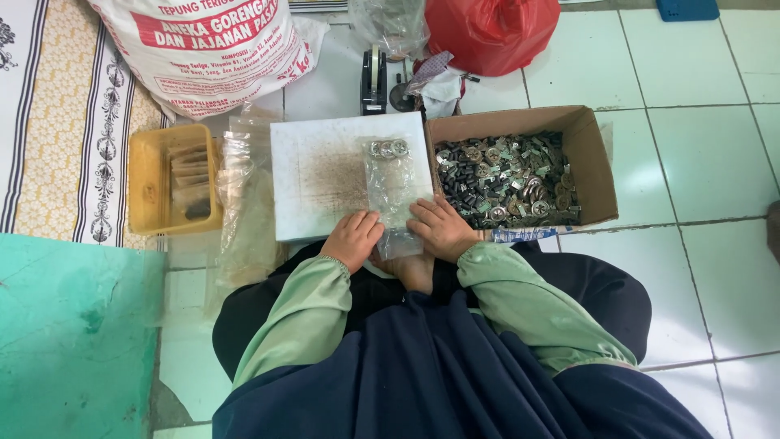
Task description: Manually sorting and packaging small metal clips into plastic bags.
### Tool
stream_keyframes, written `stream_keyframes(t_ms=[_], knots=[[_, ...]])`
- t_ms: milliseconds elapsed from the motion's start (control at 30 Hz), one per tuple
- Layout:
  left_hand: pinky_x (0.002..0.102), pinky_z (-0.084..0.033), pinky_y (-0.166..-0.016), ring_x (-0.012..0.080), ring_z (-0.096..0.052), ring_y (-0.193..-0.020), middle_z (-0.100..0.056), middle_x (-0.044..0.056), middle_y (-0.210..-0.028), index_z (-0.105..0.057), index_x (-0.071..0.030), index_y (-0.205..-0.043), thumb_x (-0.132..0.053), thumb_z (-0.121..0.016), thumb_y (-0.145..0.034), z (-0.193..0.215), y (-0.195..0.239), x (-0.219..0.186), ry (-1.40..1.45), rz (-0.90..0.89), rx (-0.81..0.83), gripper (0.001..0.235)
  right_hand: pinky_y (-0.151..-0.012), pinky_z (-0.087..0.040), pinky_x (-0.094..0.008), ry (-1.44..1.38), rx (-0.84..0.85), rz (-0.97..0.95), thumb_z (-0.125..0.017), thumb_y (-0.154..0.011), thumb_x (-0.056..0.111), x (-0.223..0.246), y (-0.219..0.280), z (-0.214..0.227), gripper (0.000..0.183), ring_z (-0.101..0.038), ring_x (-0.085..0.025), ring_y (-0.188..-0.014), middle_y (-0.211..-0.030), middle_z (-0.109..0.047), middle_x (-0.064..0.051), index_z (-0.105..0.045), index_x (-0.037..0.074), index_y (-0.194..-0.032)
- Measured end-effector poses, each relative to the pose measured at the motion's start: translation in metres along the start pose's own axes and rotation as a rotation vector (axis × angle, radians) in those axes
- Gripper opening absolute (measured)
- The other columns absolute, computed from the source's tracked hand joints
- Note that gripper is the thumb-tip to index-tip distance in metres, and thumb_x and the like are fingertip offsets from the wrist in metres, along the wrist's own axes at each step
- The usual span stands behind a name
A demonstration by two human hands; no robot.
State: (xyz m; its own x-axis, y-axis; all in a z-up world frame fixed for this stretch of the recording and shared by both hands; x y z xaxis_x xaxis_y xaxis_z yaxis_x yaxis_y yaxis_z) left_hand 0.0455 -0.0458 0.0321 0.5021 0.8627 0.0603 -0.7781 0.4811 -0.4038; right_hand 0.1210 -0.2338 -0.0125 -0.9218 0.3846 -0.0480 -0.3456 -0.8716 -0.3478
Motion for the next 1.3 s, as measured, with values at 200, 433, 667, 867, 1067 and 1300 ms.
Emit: stream_keyframes(t_ms=[200,433,667,867,1067,1300], knots=[[0.046,-0.048,-0.086,0.0306,-0.057,-0.106,-0.053,0.008,-0.11,-0.054,-0.016,-0.103,-0.037,-0.069,-0.088,-0.015,-0.002,0.002,0.088,0.083,-0.063,0.03,-0.112,-0.041,-0.058,-0.26,0.008,-0.128,-0.055,-0.098,0.03,-0.007,0.008,-0.011,0.038,-0.05,-0.034,-0.142,-0.147,-0.055,-0.008,-0.063,0.023,-0.134],[0.048,-0.047,-0.09,0.0321,-0.062,-0.108,-0.062,0.01,-0.11,-0.058,-0.013,-0.088,-0.035,-0.061,-0.1,-0.01,0.001,0.004,0.166,0.142,-0.152,0.024,-0.108,-0.047,-0.055,-0.391,-0.144,-0.242,-0.076,-0.091,0.036,-0.003,0.0,0.012,0.032,-0.062,-0.034,-0.128,-0.133,-0.066,-0.009,-0.07,0.016,-0.115],[0.047,-0.047,-0.098,0.0307,-0.061,-0.119,-0.066,0.009,-0.118,-0.063,-0.013,-0.097,-0.029,-0.059,-0.1,-0.004,0.004,0.007,0.213,0.153,0.032,0.016,-0.105,-0.05,-0.052,-0.43,-0.162,-0.235,-0.076,-0.088,0.02,-0.009,-0.003,0.018,0.014,-0.065,-0.034,-0.122,-0.124,-0.07,-0.009,-0.069,0.012,-0.098],[0.047,-0.047,-0.1,0.0301,-0.062,-0.121,-0.067,0.009,-0.119,-0.064,-0.012,-0.097,-0.032,-0.058,-0.103,0.006,0.002,0.005,0.23,0.172,0.059,0.022,-0.106,-0.051,-0.052,-0.415,-0.112,-0.265,-0.073,-0.088,0.016,-0.002,-0.01,0.034,0.018,-0.065,-0.035,-0.122,-0.123,-0.07,-0.012,-0.068,0.011,-0.104],[0.046,-0.048,-0.099,0.0292,-0.063,-0.12,-0.069,0.006,-0.117,-0.068,-0.013,-0.096,-0.032,-0.061,-0.1,-0.009,0.005,0.01,0.272,0.246,-0.013,0.021,-0.106,-0.051,-0.049,-0.433,-0.168,-0.292,-0.076,-0.088,0.018,-0.004,-0.009,0.034,0.013,-0.065,-0.033,-0.124,-0.124,-0.07,-0.011,-0.07,0.008,-0.095],[0.039,-0.05,-0.095,0.0203,-0.068,-0.109,-0.074,-0.004,-0.103,-0.072,-0.02,-0.09,-0.038,-0.066,-0.096,-0.038,0.012,0.022,0.286,0.438,-0.164,0.02,-0.091,-0.058,-0.045,-0.477,-0.306,-0.382,-0.08,-0.089,0.014,-0.011,-0.008,0.02,0.019,-0.07,-0.037,-0.11,-0.106,-0.071,-0.015,-0.069,0.002,-0.08]])
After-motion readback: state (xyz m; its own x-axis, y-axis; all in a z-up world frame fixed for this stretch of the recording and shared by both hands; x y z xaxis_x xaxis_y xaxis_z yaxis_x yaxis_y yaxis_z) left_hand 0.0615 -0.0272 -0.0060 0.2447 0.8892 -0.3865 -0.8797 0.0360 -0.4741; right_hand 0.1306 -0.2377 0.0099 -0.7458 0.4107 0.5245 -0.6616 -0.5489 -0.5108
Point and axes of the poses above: each hand's wrist, its own y-axis away from the middle knuckle, its own z-axis out of the back of the hand, x = y × z, the point moved 6 cm from there along -y, towards the middle knuckle
